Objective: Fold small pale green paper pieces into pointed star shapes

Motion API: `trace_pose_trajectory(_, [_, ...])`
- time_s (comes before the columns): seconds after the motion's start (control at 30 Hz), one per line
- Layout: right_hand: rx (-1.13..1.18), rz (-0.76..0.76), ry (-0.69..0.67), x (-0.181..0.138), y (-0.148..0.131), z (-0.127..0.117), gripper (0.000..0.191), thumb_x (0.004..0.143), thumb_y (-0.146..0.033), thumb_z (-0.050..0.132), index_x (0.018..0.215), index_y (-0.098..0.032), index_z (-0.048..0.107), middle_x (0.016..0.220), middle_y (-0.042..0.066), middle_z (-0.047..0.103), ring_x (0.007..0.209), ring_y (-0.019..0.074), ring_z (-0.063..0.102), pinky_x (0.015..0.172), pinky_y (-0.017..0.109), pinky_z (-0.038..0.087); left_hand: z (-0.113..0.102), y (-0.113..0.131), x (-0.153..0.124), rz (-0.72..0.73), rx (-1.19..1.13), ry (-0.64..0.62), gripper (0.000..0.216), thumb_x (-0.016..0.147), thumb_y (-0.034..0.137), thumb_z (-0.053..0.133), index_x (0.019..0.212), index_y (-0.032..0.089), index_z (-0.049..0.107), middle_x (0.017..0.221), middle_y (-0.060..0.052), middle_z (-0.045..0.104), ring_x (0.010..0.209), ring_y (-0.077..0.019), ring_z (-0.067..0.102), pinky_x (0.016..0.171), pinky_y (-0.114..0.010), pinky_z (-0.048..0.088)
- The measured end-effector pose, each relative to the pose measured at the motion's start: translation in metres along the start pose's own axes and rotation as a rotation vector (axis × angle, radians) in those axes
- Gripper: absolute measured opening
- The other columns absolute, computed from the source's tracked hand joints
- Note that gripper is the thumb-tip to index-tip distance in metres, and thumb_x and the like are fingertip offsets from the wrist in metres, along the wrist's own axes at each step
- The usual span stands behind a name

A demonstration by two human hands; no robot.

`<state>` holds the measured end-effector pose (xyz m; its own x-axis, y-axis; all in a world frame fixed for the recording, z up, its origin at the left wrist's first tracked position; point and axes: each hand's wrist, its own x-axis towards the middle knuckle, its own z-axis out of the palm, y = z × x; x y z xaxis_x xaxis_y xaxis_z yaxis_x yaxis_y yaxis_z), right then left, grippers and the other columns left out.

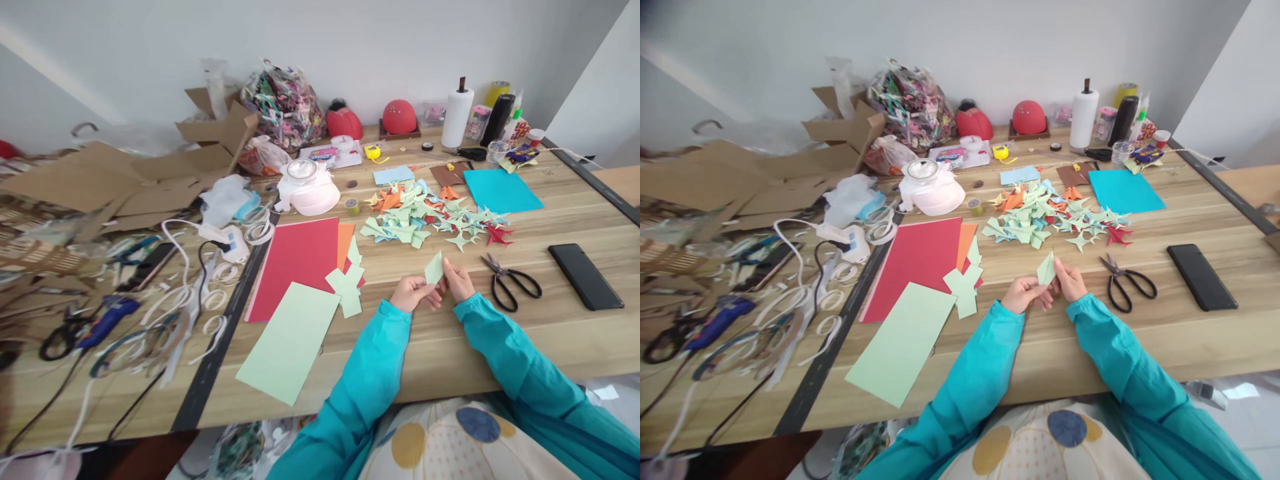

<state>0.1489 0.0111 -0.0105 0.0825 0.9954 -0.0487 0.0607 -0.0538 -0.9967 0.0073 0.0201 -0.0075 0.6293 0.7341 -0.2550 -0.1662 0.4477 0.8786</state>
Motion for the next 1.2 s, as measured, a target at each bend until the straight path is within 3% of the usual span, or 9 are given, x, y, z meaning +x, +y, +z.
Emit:
trace_pose_trajectory(0.17, [0.102, 0.055, 0.013, 0.003, 0.001, -0.003, 0.053, 0.078, -0.056, 0.043, 0.043, -0.016, 0.046, 0.032, -0.002, 0.041, 0.032, 0.0074, 0.033, 0.037, 0.024, 0.022, 0.000, 0.001, 0.001, -0.035, -0.012, 0.007, 0.043, 0.055, 0.041, 0.071, 0.076, 0.006, 0.059, 0.056, -0.007, 0.063, 0.048, -0.0182, 0.061, 0.044, -0.028, 0.048])
trace_pose_trajectory(0.37, [0.088, -0.015, -0.078, 0.002, 0.001, -0.004, 0.048, 0.076, -0.051, 0.050, 0.044, -0.016, 0.047, 0.035, -0.002, 0.044, 0.035, 0.0071, 0.034, 0.040, 0.024, 0.025, -0.002, 0.003, 0.000, -0.042, -0.001, 0.062, 0.038, 0.056, 0.037, 0.070, 0.075, 0.007, 0.059, 0.053, -0.006, 0.062, 0.045, -0.0171, 0.059, 0.043, -0.027, 0.045])
trace_pose_trajectory(0.6, [0.080, -0.014, -0.126, 0.002, -0.001, -0.001, 0.037, 0.064, -0.047, 0.066, 0.051, -0.016, 0.049, 0.039, -0.004, 0.045, 0.036, 0.0075, 0.036, 0.039, 0.024, 0.025, -0.010, -0.005, 0.006, -0.018, -0.072, 0.035, 0.036, 0.059, 0.036, 0.066, 0.077, 0.006, 0.061, 0.060, -0.010, 0.065, 0.049, -0.0180, 0.060, 0.046, -0.028, 0.047])
trace_pose_trajectory(0.73, [0.087, -0.040, -0.118, 0.001, -0.001, 0.000, 0.038, 0.064, -0.047, 0.066, 0.051, -0.016, 0.047, 0.039, -0.004, 0.045, 0.036, 0.0074, 0.036, 0.039, 0.024, 0.025, -0.013, -0.007, 0.008, -0.020, -0.170, -0.008, 0.043, 0.065, 0.045, 0.058, 0.076, 0.004, 0.061, 0.061, -0.014, 0.065, 0.051, -0.0204, 0.061, 0.046, -0.030, 0.048])
trace_pose_trajectory(0.93, [0.062, -0.050, -0.142, 0.001, -0.001, -0.002, 0.041, 0.070, -0.047, 0.060, 0.048, -0.016, 0.048, 0.038, -0.003, 0.045, 0.036, 0.0070, 0.036, 0.040, 0.023, 0.026, -0.006, -0.002, 0.004, -0.016, -0.050, 0.031, 0.039, 0.061, 0.040, 0.067, 0.076, 0.006, 0.060, 0.059, -0.009, 0.064, 0.047, -0.0175, 0.060, 0.044, -0.026, 0.046])
trace_pose_trajectory(1.2, [-0.014, -0.035, -0.178, 0.000, -0.001, -0.003, 0.045, 0.073, -0.052, 0.053, 0.047, -0.015, 0.050, 0.033, -0.005, 0.039, 0.032, 0.0055, 0.030, 0.037, 0.022, 0.021, -0.003, 0.001, 0.001, -0.036, -0.016, 0.004, 0.044, 0.058, 0.046, 0.067, 0.076, 0.007, 0.057, 0.055, -0.007, 0.063, 0.046, -0.0173, 0.060, 0.042, -0.026, 0.046])
